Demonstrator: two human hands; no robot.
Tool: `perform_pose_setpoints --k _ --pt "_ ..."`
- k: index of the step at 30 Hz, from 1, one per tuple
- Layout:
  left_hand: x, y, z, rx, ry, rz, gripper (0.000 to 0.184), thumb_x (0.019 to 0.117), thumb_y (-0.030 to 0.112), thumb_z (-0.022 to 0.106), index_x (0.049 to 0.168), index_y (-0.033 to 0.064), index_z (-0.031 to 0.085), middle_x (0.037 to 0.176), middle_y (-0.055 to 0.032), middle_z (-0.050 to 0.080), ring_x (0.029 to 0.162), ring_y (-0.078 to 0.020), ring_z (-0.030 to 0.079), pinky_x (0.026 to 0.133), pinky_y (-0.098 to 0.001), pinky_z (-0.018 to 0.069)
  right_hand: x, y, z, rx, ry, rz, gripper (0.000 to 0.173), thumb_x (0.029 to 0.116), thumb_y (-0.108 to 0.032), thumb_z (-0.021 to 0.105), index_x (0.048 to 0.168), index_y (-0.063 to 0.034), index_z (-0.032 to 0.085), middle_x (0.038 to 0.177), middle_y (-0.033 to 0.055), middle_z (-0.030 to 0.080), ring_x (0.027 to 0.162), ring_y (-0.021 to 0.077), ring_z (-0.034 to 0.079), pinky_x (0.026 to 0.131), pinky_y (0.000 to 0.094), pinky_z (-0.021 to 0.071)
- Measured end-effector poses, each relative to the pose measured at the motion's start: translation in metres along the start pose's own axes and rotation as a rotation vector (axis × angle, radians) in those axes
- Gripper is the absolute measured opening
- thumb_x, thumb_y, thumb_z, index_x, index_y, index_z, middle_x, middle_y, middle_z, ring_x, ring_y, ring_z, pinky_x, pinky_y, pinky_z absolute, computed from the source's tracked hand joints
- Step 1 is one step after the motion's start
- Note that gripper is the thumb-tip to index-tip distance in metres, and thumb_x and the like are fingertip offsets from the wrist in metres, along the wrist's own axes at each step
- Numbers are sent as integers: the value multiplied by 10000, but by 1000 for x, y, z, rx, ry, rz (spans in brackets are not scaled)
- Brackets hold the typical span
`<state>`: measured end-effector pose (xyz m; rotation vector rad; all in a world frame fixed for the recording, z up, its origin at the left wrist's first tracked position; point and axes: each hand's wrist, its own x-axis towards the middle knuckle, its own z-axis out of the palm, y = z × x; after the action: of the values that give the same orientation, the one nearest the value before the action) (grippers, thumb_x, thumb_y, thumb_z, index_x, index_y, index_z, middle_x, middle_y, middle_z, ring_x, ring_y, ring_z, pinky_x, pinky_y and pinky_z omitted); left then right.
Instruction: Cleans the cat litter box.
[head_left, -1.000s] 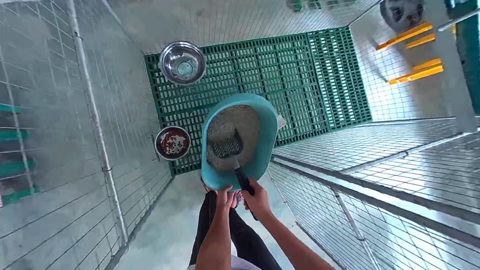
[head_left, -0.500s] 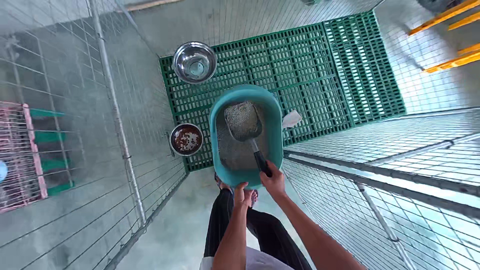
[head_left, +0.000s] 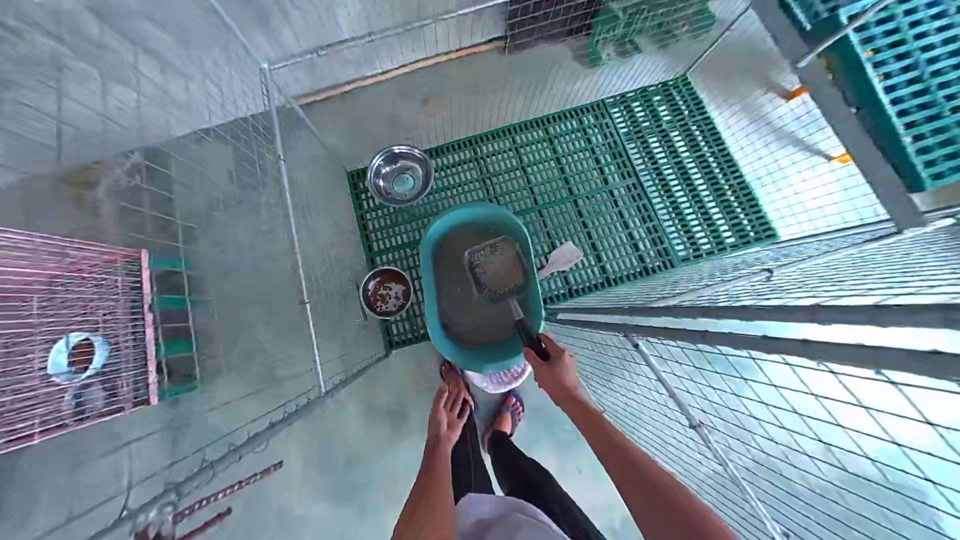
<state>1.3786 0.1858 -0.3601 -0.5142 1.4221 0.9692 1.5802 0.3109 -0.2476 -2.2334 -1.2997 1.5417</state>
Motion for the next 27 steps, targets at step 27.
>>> perform_pose_setpoints --k 27 --pt "-26 -74 -46 -68 155 14 434 1090 236 464 1477 47 407 1479 -178 481 1197 -227 568 950 -351 482 -69 69 -28 -227 -184 46 419 1033 -252 626 1408 -69 602 1071 256 701 852 372 702 815 546 562"
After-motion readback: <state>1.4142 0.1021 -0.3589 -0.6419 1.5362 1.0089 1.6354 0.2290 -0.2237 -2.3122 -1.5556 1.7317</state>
